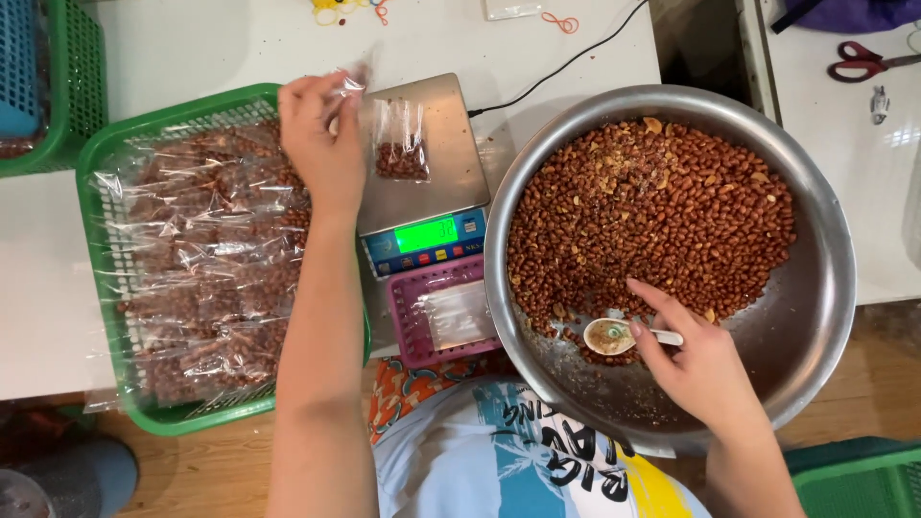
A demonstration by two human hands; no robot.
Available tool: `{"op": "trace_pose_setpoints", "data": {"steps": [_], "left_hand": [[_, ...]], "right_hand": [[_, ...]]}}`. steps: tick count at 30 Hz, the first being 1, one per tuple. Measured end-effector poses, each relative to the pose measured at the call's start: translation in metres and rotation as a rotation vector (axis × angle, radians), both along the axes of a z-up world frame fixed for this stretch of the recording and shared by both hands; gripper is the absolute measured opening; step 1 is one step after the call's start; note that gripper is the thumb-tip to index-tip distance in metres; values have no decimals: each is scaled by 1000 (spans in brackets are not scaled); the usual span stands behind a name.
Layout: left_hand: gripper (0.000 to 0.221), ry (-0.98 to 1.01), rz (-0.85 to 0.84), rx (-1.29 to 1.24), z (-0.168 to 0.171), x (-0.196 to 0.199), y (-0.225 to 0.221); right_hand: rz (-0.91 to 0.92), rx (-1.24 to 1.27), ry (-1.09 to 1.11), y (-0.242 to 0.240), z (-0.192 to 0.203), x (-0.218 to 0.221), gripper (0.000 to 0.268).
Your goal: Portioning and bagging roasted nuts using a spoon and a digital scale for weight accuracy.
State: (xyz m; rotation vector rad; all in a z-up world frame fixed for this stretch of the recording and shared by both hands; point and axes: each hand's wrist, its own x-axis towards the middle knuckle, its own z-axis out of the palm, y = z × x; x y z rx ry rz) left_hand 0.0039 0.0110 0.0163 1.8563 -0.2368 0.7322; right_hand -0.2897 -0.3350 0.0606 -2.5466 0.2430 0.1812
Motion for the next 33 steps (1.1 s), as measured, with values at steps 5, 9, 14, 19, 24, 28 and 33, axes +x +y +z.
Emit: {"op": "trace_pose_setpoints", "data": {"steps": [5, 9, 14, 19, 24, 28, 33], "left_hand": [[35, -73, -161, 80, 52, -53, -26], [14, 561, -475, -185, 42, -108, -82], [40, 934, -768, -791, 8, -166, -137], [57, 1064, -1002, -826, -18, -188, -155], [30, 987, -998, -509, -11, -188, -154], [30, 1000, -1002, -482, -8, -189, -154], [38, 1159, -927, -392, -13, -193, -155]], "right_hand": [[53, 26, -18, 3, -4, 5, 51], [115, 60, -50, 10, -1, 12, 49], [99, 59, -208, 15, 12, 13, 39], [154, 56, -351, 14, 11, 12, 38], [239, -57, -351, 18, 9, 17, 32], [226, -46, -327, 13, 2, 15, 32], [207, -33, -270, 12, 2, 11, 44]]}}
